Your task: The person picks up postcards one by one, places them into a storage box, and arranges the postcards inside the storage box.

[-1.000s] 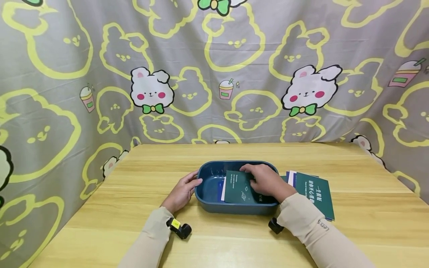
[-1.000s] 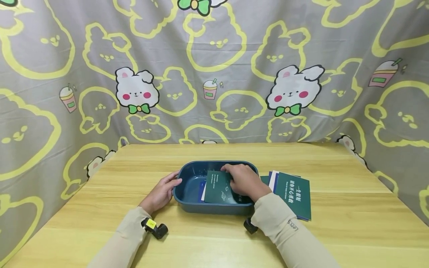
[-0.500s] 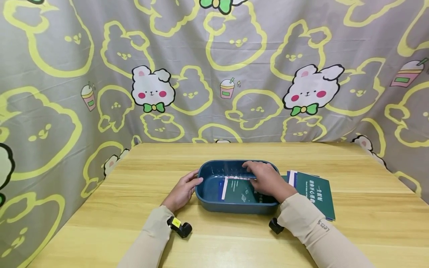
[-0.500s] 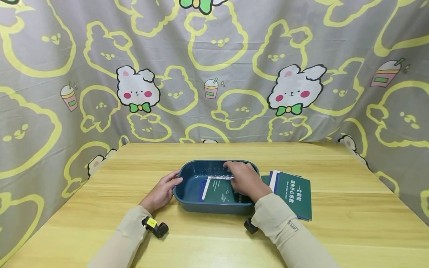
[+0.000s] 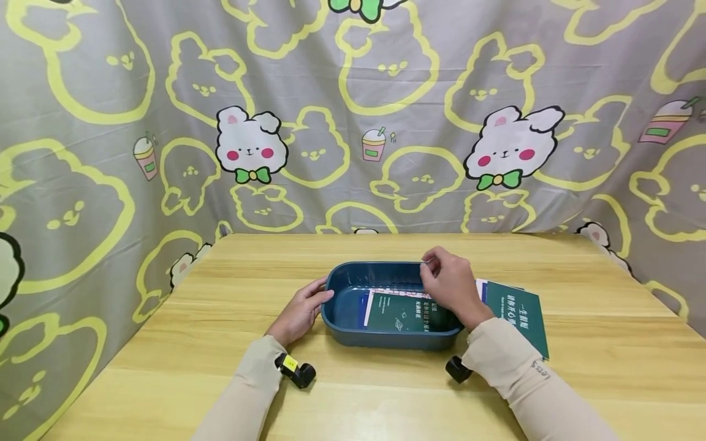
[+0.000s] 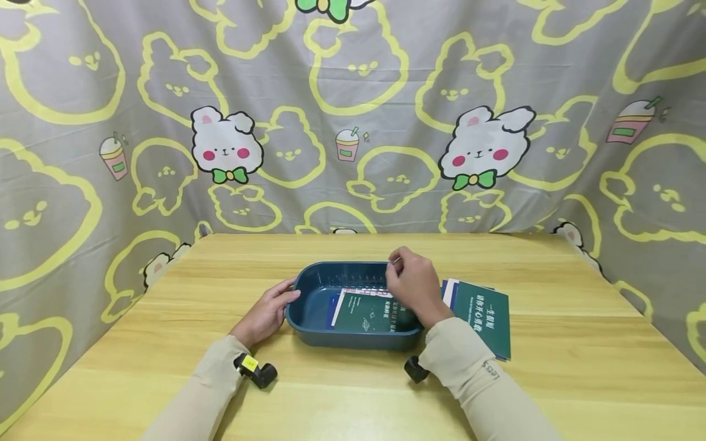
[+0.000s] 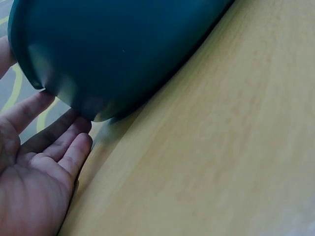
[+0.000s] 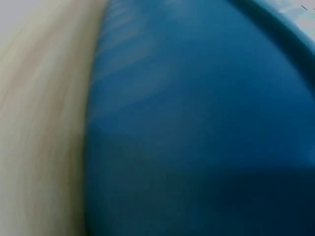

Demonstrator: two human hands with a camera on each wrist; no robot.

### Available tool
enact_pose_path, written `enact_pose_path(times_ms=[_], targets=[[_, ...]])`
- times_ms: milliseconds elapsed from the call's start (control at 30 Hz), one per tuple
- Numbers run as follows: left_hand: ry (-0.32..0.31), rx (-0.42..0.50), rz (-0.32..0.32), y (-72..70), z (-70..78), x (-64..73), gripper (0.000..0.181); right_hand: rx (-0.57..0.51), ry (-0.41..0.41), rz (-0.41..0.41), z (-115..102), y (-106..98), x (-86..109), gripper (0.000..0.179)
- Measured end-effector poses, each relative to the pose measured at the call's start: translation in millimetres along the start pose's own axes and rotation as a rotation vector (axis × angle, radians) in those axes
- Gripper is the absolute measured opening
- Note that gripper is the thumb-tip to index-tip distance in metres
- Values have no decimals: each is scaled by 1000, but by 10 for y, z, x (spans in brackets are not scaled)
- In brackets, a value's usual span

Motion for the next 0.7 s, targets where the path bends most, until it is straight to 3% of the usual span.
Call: enact_pose_path(times_ms=[133,233,400,700], targets=[[3,6,4,-11,10,7,53,-85,206,129,313,-155,-44,9],[3,9,3,-10,1,5,54,-64,363,107,604,-192,-36,17],[3,13,9,-12,-26,4,54,70,495,-112,987,-245,-7,36],[18,-10,3,-23,-4,-6,56,301,536,-546,1489,-469,129,72]])
Point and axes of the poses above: each hand's wrist, its own x-axis away from the middle knuckle, its own y-axis out of the palm, z = x × y, the point moved 10 cm from there along -x, towards the middle knuckle, and after that the axes turned 12 degrees about z, right-handed, at the moved point
